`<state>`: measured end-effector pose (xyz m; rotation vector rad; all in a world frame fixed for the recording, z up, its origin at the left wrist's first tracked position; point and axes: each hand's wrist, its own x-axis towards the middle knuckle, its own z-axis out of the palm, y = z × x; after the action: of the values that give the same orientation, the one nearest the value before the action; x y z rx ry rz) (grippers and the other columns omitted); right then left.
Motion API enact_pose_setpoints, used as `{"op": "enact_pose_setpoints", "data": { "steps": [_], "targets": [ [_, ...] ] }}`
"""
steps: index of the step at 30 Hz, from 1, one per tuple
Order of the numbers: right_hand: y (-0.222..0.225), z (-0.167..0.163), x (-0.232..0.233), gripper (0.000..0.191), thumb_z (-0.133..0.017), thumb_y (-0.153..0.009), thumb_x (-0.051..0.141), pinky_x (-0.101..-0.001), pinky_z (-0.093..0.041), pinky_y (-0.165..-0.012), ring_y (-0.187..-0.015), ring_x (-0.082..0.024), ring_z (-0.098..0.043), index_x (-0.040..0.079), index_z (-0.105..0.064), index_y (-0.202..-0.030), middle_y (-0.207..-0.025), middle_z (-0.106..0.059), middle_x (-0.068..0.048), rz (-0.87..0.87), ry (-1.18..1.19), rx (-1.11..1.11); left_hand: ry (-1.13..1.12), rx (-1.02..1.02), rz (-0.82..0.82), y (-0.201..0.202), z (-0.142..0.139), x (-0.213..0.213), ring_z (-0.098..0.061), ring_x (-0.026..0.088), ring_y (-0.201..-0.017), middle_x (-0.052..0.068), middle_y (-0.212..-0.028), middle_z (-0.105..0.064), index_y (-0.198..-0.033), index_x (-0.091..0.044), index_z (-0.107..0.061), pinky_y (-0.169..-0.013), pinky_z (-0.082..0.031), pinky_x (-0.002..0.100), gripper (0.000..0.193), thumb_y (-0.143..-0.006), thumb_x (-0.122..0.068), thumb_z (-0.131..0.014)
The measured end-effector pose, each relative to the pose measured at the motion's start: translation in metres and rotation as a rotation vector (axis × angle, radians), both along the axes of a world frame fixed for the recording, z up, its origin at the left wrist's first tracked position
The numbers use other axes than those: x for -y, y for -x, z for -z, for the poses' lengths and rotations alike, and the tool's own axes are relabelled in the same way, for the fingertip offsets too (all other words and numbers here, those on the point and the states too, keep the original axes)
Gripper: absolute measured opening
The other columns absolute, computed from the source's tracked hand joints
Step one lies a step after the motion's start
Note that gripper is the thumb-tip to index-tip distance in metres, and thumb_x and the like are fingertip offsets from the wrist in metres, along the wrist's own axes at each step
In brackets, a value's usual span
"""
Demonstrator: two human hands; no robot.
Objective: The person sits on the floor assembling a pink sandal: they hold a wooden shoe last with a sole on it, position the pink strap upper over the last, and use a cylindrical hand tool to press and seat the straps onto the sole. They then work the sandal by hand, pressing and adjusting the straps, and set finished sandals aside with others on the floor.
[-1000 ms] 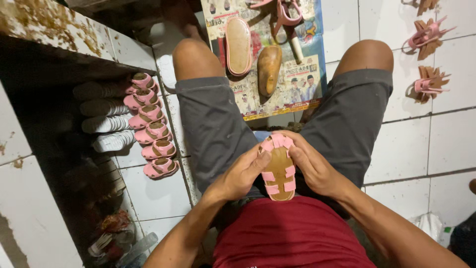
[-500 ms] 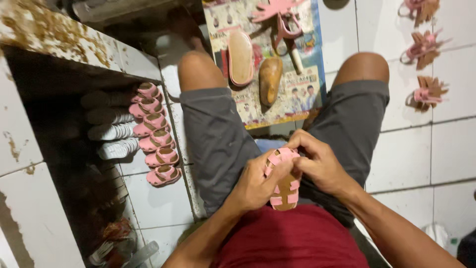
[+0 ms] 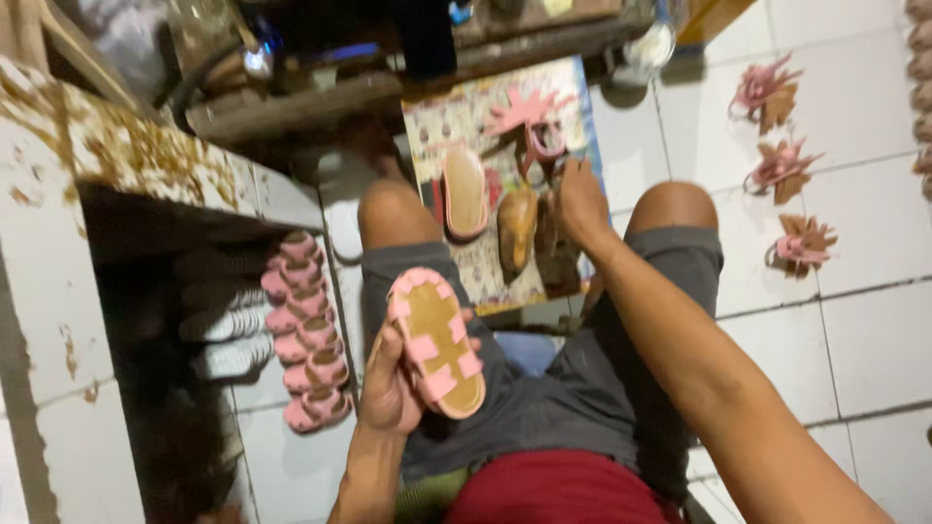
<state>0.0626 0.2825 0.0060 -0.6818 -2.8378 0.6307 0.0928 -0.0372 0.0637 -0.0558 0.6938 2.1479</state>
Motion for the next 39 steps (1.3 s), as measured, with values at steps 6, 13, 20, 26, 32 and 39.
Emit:
{"op": "enact_pose_setpoints", "data": {
  "steps": [6,13,20,26,32,39],
  "targets": [
    [-0.02,-0.004,-0.009,0.052,-0.071,-0.088,0.025,-0.0577,-0.053,-0.075,-0.082,-0.052,-0.066,-0.014,-0.05,-0.116,-0.085,-0.066,-0.034,0.0,0.152,0.296,0.128,-0.059,-0.155,0.016,-0.001,0.001,-0.068,0.029,-0.11,0.019,-0.13,-0.061,-0.151,-0.005,-0.039,-0.089,-0.06,0.049,0.076,-0.094,-0.047,-0.067],
    [-0.101,-0.018,0.013,0.033,-0.047,-0.092,0.013,-0.0294,-0.04,-0.045,-0.054,-0.011,-0.045,0.003,-0.061,-0.12,-0.075,-0.055,-0.003,0.382,1.448,0.093,0.266,-0.276,-0.218,0.062,0.0,-0.013,-0.07,0.024,-0.091,0.016,-0.115,-0.063,-0.148,-0.003,-0.042,-0.076,-0.062,0.038,0.064,-0.1,-0.036,-0.067],
    [-0.124,-0.041,0.046,0.037,-0.042,-0.111,0.032,-0.0271,-0.036,-0.051,-0.056,-0.01,-0.039,0.002,-0.053,-0.13,-0.078,-0.049,-0.002,0.098,2.03,-0.217,0.363,-0.338,-0.158,0.089,0.003,-0.034,-0.07,0.018,-0.088,0.01,-0.112,-0.067,-0.146,-0.002,-0.047,-0.074,-0.063,0.035,0.063,-0.097,-0.033,-0.071],
    [-0.103,-0.046,0.063,0.041,-0.038,-0.112,0.038,-0.0235,-0.035,-0.045,-0.05,-0.007,-0.037,0.006,-0.052,-0.133,-0.081,-0.053,-0.003,0.008,2.112,-0.237,0.431,-0.393,-0.16,0.096,0.01,-0.046,-0.071,0.019,-0.074,0.012,-0.099,-0.07,-0.142,0.0,-0.052,-0.064,-0.062,0.034,0.063,-0.094,-0.035,-0.072],
    [-0.09,-0.047,0.072,0.04,-0.035,-0.115,0.039,-0.0254,-0.036,-0.05,-0.053,-0.008,-0.038,0.005,-0.051,-0.129,-0.085,-0.053,-0.003,0.004,2.262,-0.271,0.422,-0.403,-0.196,0.095,0.015,-0.045,-0.071,0.018,-0.077,0.011,-0.102,-0.071,-0.142,0.002,-0.054,-0.066,-0.063,0.034,0.064,-0.095,-0.038,-0.071],
    [-0.089,-0.038,0.075,0.034,-0.047,-0.11,0.036,-0.0231,-0.037,-0.047,-0.053,-0.007,-0.043,0.008,-0.054,-0.128,-0.087,-0.059,-0.006,-0.004,2.065,-0.35,0.392,-0.37,-0.182,0.097,0.019,-0.046,-0.07,0.019,-0.074,0.012,-0.097,-0.069,-0.141,0.002,-0.056,-0.065,-0.062,0.034,0.062,-0.096,-0.037,-0.072]
  ]
}}
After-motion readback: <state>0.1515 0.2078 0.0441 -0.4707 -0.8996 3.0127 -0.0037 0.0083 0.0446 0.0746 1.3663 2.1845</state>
